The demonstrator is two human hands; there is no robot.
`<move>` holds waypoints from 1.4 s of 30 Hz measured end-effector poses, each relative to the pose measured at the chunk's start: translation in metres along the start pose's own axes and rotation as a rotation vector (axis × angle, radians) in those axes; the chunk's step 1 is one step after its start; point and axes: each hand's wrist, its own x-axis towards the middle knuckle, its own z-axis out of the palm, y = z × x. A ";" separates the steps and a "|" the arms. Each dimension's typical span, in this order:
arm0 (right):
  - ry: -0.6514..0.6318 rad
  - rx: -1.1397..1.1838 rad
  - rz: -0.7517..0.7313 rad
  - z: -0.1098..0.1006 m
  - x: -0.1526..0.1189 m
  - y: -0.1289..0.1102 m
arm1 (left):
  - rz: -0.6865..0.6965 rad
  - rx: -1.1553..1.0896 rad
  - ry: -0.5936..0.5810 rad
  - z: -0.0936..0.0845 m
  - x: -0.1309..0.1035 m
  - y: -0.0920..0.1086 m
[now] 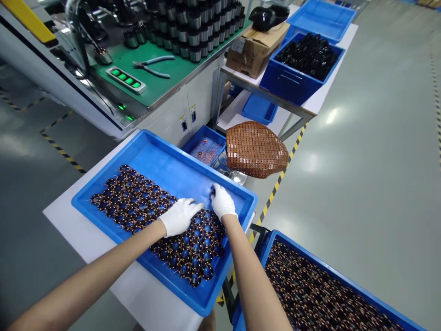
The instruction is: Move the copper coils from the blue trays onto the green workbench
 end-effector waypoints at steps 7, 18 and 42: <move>-0.212 0.077 -0.285 0.036 0.002 -0.041 | -0.311 -0.005 0.236 0.005 -0.036 -0.034; 0.540 0.483 -0.176 0.086 -0.225 0.064 | 0.047 0.016 0.690 0.069 -0.077 0.098; -0.152 0.144 0.907 0.091 -0.430 0.501 | 0.000 -0.137 -0.560 0.288 0.027 0.498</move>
